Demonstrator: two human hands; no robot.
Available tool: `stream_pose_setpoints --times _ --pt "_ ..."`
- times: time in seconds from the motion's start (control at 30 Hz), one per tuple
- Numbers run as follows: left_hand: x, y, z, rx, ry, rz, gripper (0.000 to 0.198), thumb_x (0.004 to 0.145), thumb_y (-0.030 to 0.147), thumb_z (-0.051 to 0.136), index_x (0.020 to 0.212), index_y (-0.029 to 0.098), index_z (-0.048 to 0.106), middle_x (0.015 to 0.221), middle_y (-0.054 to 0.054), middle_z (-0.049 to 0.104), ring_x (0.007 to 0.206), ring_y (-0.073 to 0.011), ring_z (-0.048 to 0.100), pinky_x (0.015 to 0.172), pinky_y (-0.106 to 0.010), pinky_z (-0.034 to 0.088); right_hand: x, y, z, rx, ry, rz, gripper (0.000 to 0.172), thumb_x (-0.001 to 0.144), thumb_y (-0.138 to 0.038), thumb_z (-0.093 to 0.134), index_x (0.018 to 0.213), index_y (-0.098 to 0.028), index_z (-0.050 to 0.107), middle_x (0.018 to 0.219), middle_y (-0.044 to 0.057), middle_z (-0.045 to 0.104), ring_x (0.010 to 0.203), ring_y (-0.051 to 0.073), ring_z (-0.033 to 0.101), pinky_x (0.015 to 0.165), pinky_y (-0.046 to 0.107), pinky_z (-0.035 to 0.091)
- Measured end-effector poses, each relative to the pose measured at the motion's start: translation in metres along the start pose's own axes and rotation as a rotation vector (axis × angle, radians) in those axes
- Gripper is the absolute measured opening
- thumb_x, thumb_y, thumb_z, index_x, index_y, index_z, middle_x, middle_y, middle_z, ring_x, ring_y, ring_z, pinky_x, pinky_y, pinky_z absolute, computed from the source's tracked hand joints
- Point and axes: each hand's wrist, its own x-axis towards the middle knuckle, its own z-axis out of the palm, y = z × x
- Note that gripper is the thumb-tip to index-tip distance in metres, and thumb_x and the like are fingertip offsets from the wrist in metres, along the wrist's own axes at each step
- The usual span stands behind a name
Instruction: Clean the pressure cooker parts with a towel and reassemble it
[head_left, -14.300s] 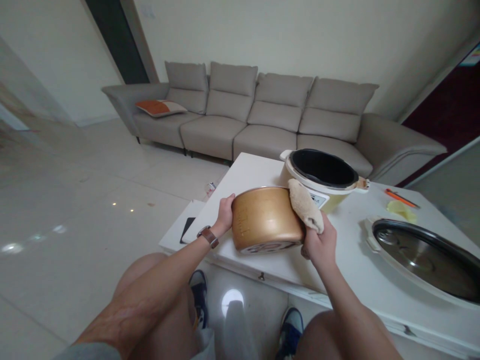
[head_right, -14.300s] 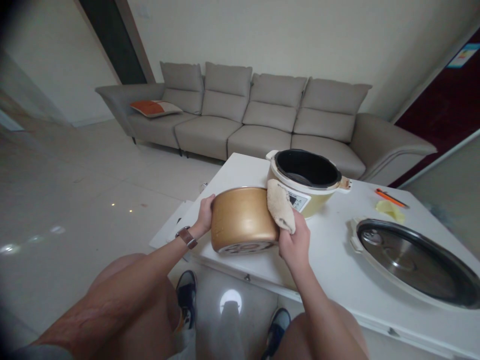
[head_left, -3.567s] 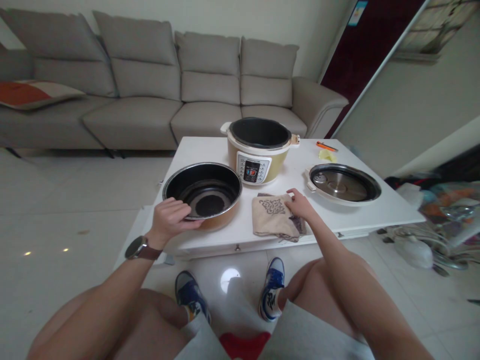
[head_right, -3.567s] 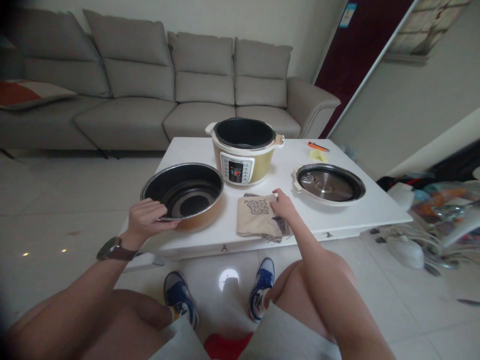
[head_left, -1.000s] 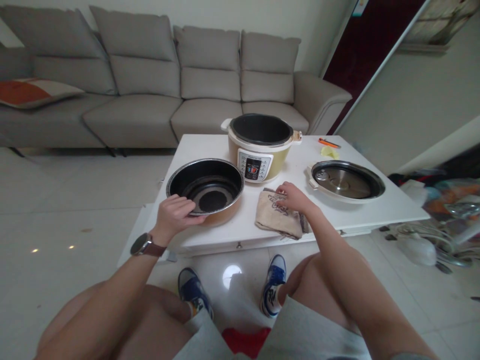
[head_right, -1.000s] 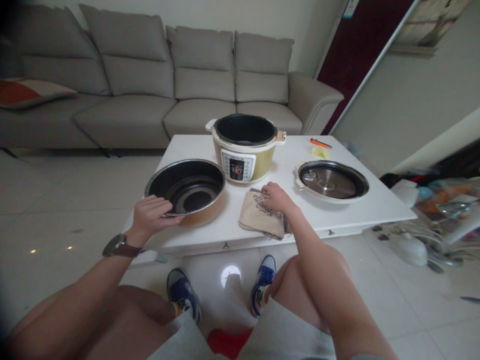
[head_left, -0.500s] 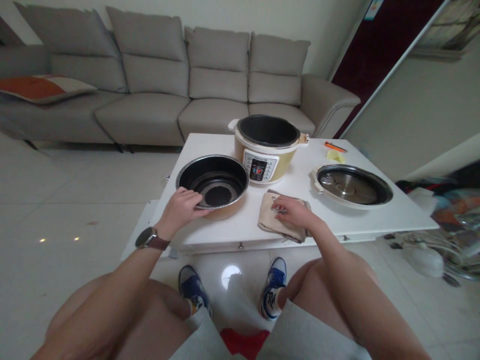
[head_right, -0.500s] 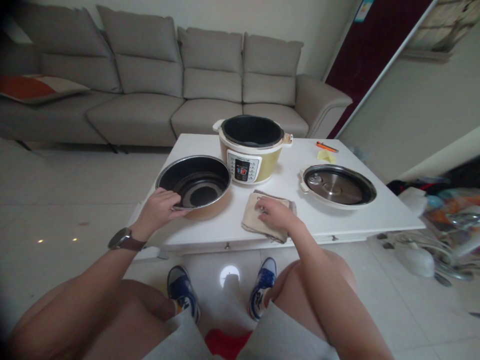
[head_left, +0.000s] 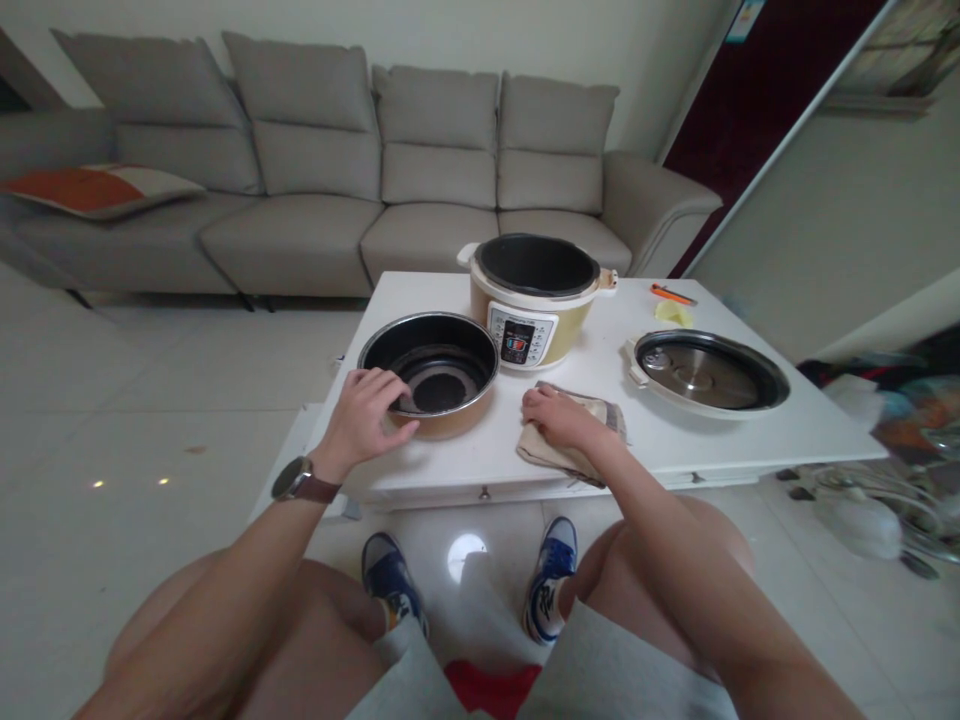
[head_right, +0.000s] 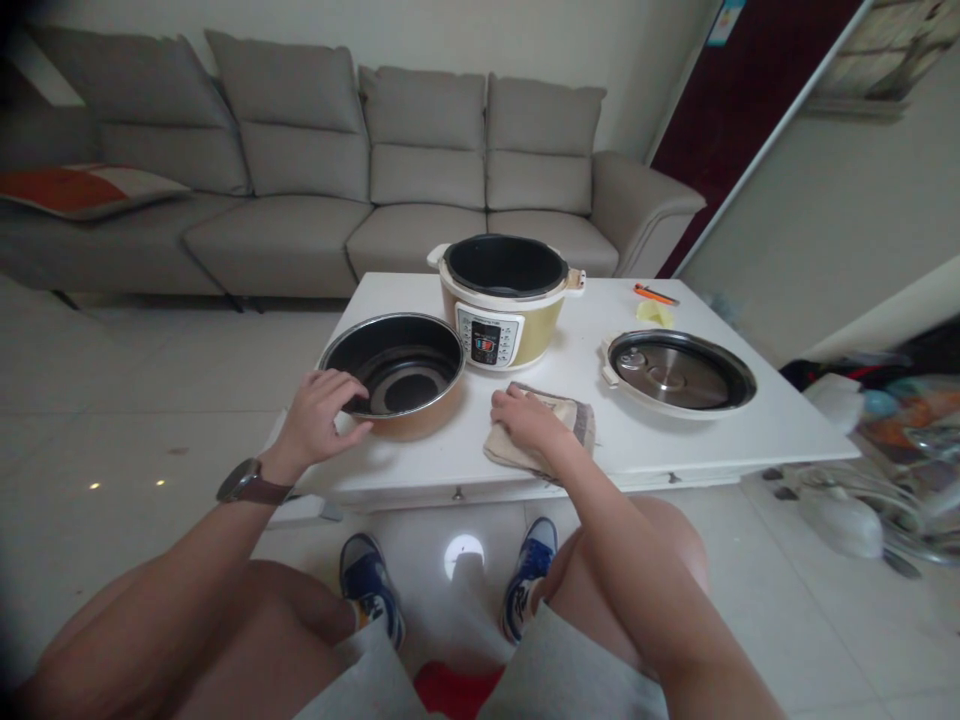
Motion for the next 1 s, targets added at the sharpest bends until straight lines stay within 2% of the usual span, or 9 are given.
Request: stream_pose_setpoints --times 0.17,0.23,0.43,0.6,0.73,0.83,0.9,0.93,1.0 --pt "-0.003 0.003 -0.007 0.01 0.126 -0.024 0.024 0.082 0.041 0.063 0.094 0.02 0.062 0.095 -0.009 0.069 0.091 -0.0287 0.063 0.089 -0.046 0.041 -0.006 0.0 -0.008 -0.06 -0.021 0.031 0.027 0.088 -0.006 0.052 0.102 -0.02 0.07 0.115 0.013 0.069 0.122 0.032 0.05 0.099 0.046 0.033" --pt "-0.004 0.006 -0.011 0.015 0.155 -0.043 0.021 0.084 0.039 0.062 0.093 0.02 0.062 0.094 -0.009 0.069 0.091 -0.028 0.063 0.09 -0.046 0.041 -0.011 0.002 -0.012 -0.065 0.013 0.042 0.025 0.088 -0.005 0.051 0.1 -0.019 0.067 0.11 0.013 0.07 0.12 0.031 0.052 0.101 0.046 0.031" --pt "-0.002 0.02 -0.019 -0.007 0.193 -0.065 0.012 0.087 0.032 0.061 0.089 0.021 0.061 0.09 -0.007 0.069 0.09 -0.0261 0.064 0.089 -0.044 0.042 -0.031 0.005 -0.027 -0.039 0.179 0.058 0.027 0.085 -0.003 0.047 0.101 -0.019 0.062 0.103 0.01 0.071 0.112 0.028 0.055 0.099 0.045 0.028" --pt "0.003 0.038 -0.02 -0.086 0.196 -0.061 0.004 0.086 0.024 0.063 0.086 0.021 0.06 0.086 -0.006 0.067 0.086 -0.0245 0.061 0.085 -0.042 0.044 -0.05 -0.003 -0.052 0.04 0.393 0.054 0.023 0.082 -0.008 0.05 0.099 -0.019 0.061 0.102 0.01 0.07 0.11 0.029 0.055 0.098 0.045 0.029" --pt "0.011 0.058 -0.014 -0.331 0.178 -0.135 0.002 0.088 0.022 0.061 0.088 0.019 0.061 0.089 -0.008 0.065 0.087 -0.0235 0.061 0.08 -0.038 0.047 -0.06 -0.018 -0.077 0.213 0.559 0.087 0.015 0.085 -0.019 0.055 0.098 -0.02 0.062 0.093 0.007 0.067 0.097 0.027 0.058 0.094 0.043 0.034" --pt "0.018 0.072 -0.009 -0.661 0.126 -0.237 0.025 0.09 0.026 0.062 0.114 0.017 0.064 0.116 -0.013 0.068 0.11 -0.0255 0.064 0.092 -0.038 0.05 -0.062 -0.035 -0.098 0.404 0.589 0.083 0.009 0.086 -0.026 0.057 0.092 -0.021 0.06 0.082 0.003 0.063 0.082 0.022 0.056 0.083 0.038 0.039" --pt "0.023 0.079 -0.008 -0.895 0.024 -0.276 0.042 0.091 0.032 0.064 0.131 0.019 0.06 0.137 -0.014 0.063 0.127 -0.0277 0.059 0.103 -0.04 0.048 -0.061 -0.047 -0.112 0.554 0.594 0.072 0.01 0.086 -0.029 0.058 0.091 -0.021 0.06 0.083 0.001 0.062 0.081 0.02 0.055 0.077 0.034 0.04" --pt "0.025 0.082 -0.009 -0.99 -0.041 -0.283 0.047 0.09 0.034 0.067 0.135 0.02 0.058 0.141 -0.014 0.061 0.131 -0.0284 0.058 0.105 -0.04 0.047 -0.061 -0.052 -0.119 0.628 0.601 0.07 0.011 0.086 -0.03 0.059 0.091 -0.021 0.059 0.084 0.001 0.061 0.082 0.02 0.054 0.075 0.032 0.04" --pt "0.028 0.085 -0.01 -1.094 -0.149 -0.297 0.051 0.085 0.036 0.075 0.131 0.019 0.061 0.135 -0.014 0.066 0.123 -0.0285 0.063 0.104 -0.041 0.049 -0.059 -0.061 -0.13 0.756 0.6 0.072 0.014 0.084 -0.032 0.062 0.091 -0.02 0.058 0.083 -0.001 0.058 0.08 0.018 0.053 0.072 0.03 0.039"
